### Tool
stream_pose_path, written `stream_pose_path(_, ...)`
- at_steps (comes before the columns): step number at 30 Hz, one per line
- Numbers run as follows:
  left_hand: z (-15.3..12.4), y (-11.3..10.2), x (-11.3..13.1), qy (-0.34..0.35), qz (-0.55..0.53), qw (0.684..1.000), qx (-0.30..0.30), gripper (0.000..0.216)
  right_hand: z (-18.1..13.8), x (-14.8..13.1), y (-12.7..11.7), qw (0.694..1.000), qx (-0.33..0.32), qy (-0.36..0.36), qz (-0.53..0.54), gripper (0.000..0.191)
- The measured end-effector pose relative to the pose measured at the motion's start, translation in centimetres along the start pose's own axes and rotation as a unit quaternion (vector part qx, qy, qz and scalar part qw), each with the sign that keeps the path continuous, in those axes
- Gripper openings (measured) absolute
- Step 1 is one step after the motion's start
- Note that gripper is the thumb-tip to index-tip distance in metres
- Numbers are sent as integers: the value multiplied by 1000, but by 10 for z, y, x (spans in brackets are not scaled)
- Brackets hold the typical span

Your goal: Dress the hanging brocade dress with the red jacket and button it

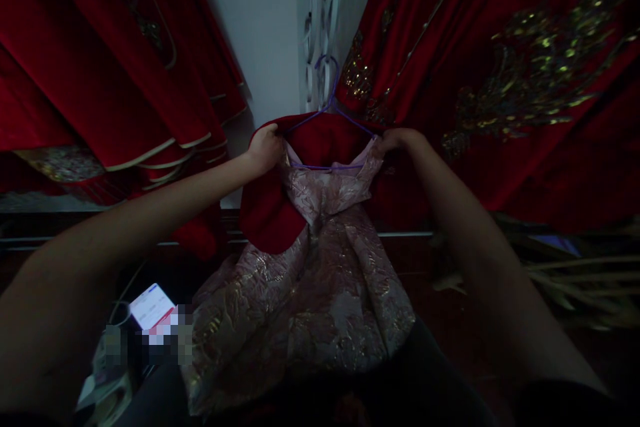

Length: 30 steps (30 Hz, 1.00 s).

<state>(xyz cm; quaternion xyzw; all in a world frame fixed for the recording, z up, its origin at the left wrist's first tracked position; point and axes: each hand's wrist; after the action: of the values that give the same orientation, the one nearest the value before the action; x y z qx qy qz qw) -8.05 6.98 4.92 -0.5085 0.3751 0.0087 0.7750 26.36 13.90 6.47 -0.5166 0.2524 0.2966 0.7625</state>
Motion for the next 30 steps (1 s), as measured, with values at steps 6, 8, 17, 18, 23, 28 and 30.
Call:
stream_pose_path(6, -8, -5, -27, 67, 55, 995, 41, 37, -41, 8, -41, 957, -220, 62, 178, 15)
stream_pose_path(8, -9, 1, -36, 67, 13, 997, 44, 39, -54, 14, -40, 952, -183, 19, 245, 17)
stream_pose_path(17, -17, 1, -43, 32, -29, 998, 45, 31, -48, 53, -6, 965, 51, -72, 246, 23)
stream_pose_path(18, -18, 1, -45, 23, -23, 999, 40, 30, -47, 60, -6, 966, 75, -63, 237, 23)
stream_pose_path(23, -34, 22, -50, -38, -3, 999, -34, 32, -74, 103, -3, 965, 162, 56, 198, 19)
stream_pose_path(28, -62, 47, -22, 87, -49, 993, -65, 18, -136, 122, 13, 937, 43, 159, 309, 19)
stream_pose_path(30, -61, 42, -2, 162, -64, 984, -20, 16, -155, 114, 17, 938, -43, 127, 318, 27)
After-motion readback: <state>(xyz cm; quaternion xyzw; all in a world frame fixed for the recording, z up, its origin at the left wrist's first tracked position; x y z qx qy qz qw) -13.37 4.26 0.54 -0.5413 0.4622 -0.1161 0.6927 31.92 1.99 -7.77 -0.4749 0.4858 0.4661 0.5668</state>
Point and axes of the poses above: each hand's wrist, its own z-axis towards the middle knuckle, its own y-axis out of the palm, x = y × z, and after that the axes turned 10 degrees about z, right-handed
